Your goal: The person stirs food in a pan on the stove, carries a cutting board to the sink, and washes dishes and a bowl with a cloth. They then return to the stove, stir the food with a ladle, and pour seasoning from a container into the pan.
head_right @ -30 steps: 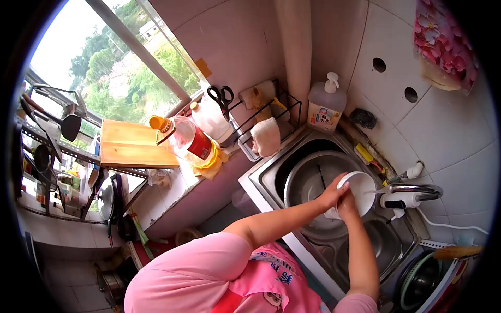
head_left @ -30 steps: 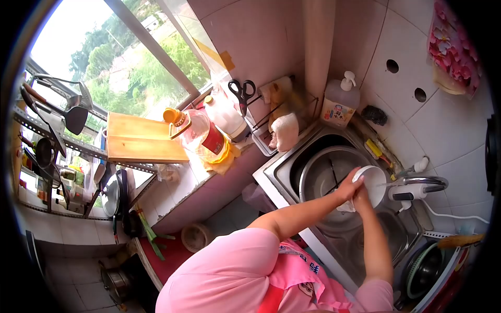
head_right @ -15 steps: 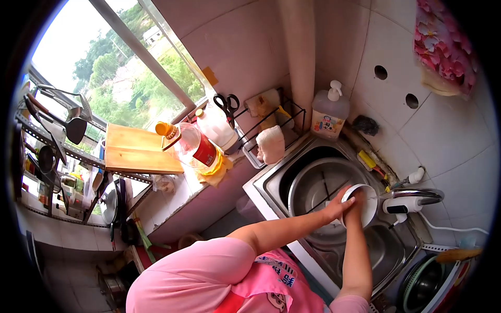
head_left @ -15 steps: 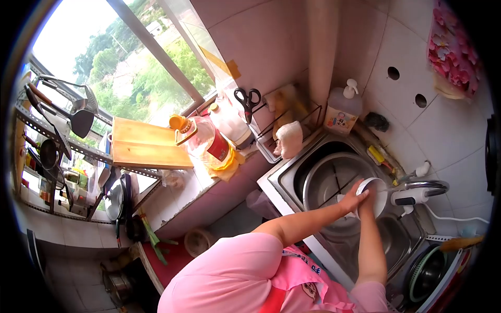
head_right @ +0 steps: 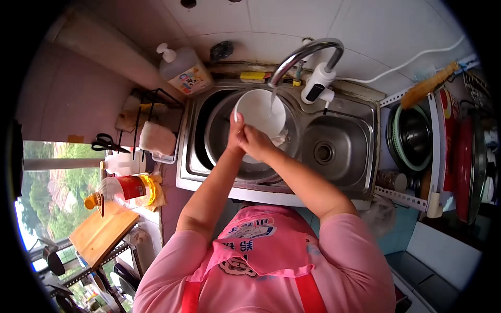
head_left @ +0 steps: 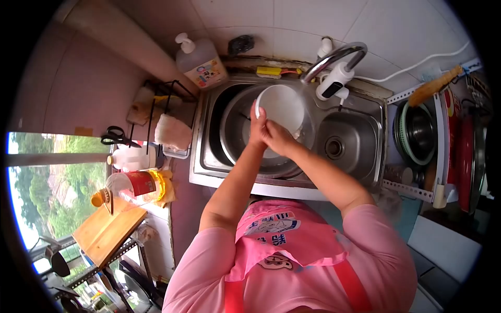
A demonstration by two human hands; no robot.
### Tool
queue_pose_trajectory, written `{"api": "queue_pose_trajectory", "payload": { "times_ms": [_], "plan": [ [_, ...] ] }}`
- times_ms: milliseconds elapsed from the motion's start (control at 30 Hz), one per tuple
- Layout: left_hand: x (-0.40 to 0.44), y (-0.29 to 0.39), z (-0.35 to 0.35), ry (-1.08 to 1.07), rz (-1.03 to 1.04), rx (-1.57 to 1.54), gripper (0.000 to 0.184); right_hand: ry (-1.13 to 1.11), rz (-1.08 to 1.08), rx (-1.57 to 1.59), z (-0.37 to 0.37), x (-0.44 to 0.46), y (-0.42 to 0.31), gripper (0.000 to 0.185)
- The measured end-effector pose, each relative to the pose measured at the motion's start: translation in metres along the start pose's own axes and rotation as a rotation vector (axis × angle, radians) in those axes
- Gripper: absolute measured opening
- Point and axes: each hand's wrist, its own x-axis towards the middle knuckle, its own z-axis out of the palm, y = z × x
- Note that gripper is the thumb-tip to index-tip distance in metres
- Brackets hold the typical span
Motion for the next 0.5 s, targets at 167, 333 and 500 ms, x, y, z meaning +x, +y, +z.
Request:
{"api": "queue_pose_trajectory", "payload": {
  "times_ms": [167,333,500],
  "plan": [
    [0.012,0.070,0.009,-0.159,-0.345,0.378,0.061,-0.067,-0.493,-0.792,-0.059,-0.025,0.057,0.037],
    [-0.016,-0.014,0.008,0.197,-0.086,0.042,0.054,0.182,-0.274,-0.325,-0.016,-0.020,-0.008,0.008],
    [-0.023,0.062,0.023,-0.176,-0.268,0.218,0.060,0.083,-0.497,-0.578,-0.056,-0.030,0.017,0.020]
  ]
}}
